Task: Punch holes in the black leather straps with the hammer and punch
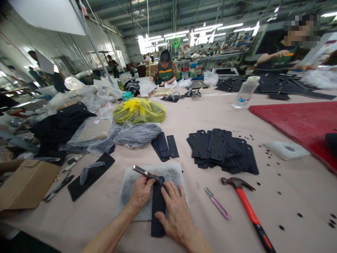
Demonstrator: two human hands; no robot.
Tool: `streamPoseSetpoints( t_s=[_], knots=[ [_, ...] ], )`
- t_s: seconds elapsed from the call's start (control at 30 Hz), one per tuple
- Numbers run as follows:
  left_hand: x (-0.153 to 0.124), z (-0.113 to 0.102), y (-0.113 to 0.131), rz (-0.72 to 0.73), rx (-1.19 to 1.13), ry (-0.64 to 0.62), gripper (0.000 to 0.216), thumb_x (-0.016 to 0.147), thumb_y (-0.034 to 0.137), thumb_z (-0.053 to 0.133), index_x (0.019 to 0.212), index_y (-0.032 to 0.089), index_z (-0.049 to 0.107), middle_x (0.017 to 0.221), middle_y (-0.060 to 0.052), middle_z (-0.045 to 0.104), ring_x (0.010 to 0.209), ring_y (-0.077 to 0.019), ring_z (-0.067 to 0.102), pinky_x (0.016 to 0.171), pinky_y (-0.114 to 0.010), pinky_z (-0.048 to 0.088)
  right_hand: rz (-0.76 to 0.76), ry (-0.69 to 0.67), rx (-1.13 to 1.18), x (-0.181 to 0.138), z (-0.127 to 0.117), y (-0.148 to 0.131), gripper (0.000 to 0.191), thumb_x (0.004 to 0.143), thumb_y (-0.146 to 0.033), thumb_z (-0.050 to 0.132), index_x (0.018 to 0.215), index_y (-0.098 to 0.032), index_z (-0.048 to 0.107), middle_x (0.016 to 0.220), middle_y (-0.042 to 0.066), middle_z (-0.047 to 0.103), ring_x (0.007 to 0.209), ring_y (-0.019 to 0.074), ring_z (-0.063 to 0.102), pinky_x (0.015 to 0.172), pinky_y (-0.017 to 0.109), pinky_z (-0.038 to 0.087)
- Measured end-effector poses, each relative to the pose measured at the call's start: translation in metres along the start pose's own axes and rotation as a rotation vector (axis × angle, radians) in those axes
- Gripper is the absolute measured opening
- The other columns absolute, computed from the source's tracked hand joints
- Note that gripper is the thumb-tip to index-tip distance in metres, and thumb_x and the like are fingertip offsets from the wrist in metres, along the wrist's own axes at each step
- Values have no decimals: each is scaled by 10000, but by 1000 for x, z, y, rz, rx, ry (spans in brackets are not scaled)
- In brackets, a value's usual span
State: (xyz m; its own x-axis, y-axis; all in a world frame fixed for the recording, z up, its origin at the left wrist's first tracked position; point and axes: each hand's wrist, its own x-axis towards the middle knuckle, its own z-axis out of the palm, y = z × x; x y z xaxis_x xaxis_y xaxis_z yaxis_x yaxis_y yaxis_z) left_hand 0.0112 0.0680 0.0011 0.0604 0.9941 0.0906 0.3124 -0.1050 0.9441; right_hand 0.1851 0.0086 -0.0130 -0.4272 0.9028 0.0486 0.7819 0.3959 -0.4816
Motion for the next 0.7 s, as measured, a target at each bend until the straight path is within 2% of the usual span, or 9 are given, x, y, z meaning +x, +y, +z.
streamPoseSetpoints(
  t_s=[0.23,0.7],
  knots=[
    [0,8,-10,14,74,-11,222,874,222,483,945,200,692,986,-66,734,968,-222,663,914,-350,516,0,13,42,0,-2,2,739,747,-375,653,1419,-165,430,1516,121,357,1426,315,210,1175,546,71],
    [3,10,-7,-4,168,-38,239,913,271,478,977,196,696,1027,-73,729,975,-223,661,912,-346,509,-9,21,82,-1,1,7,757,744,-351,651,1433,-152,408,1532,117,335,1432,331,193,1178,559,43]
  ],
)
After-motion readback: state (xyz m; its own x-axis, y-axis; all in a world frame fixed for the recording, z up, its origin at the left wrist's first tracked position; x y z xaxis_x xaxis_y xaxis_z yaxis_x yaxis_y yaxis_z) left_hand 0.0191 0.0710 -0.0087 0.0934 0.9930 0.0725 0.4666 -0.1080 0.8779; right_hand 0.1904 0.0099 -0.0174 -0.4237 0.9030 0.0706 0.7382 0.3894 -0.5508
